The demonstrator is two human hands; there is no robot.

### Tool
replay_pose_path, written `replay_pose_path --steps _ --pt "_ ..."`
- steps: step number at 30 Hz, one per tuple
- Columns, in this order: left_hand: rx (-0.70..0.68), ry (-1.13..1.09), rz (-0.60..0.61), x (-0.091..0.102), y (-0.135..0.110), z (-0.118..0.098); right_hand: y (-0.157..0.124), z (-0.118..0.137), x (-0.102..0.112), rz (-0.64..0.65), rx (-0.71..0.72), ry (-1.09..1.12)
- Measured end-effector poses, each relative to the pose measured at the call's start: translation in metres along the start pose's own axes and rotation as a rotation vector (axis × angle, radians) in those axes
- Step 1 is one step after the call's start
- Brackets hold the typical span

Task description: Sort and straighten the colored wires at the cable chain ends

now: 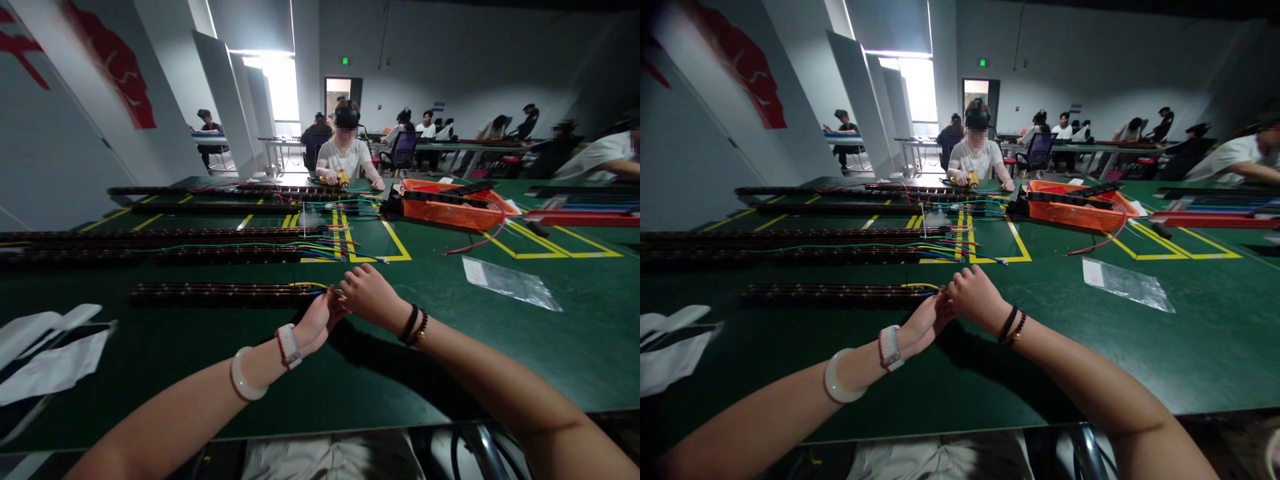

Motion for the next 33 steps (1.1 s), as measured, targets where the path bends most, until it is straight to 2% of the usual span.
replay_pose_path --steps 5,9,15,20,23,26,29,33 --pt "0.004 -0.024 0.036 -0.004 -0.001 0.0 -0.001 0.001 -0.009 0.079 0.008 0.055" --pt "0.019 -0.003 0.043 -0.005 -0.003 0.0 0.002 -0.009 -0.012 0.101 -0.016 0.105" --pt "-0.025 0.053 0.084 -0.012 -0.006 -0.004 0.011 -0.035 -0.016 0.018 -0.119 0.133" --pt "0.001 0.109 0.073 -0.013 -0.01 -0.004 0.017 -0.033 -0.036 -0.021 -0.084 0.107" --pt "0.009 0.136 0.064 -0.01 -0.008 -0.003 0.019 -0.036 -0.043 -0.016 -0.072 0.17" --pt "0.006 0.135 0.074 -0.008 -0.006 -0.002 0.018 -0.044 -0.041 0.012 -0.074 0.303" --pt "0.003 0.11 0.108 -0.008 -0.004 0.0 0.015 -0.056 -0.029 0.042 -0.146 0.382" --pt "-0.015 0.067 0.145 -0.01 -0.004 0.0 0.005 -0.051 -0.022 0.201 -0.148 0.348"
Point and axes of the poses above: each hand's wrist, its own y-axis towards the middle knuckle, its own x-axis out of the back of the hand, z = x × y, the point moved 8 cm from there along y, towards the middle knuckle, and after that the axes turned 4 degrees about -x, right-handed, at the moved point
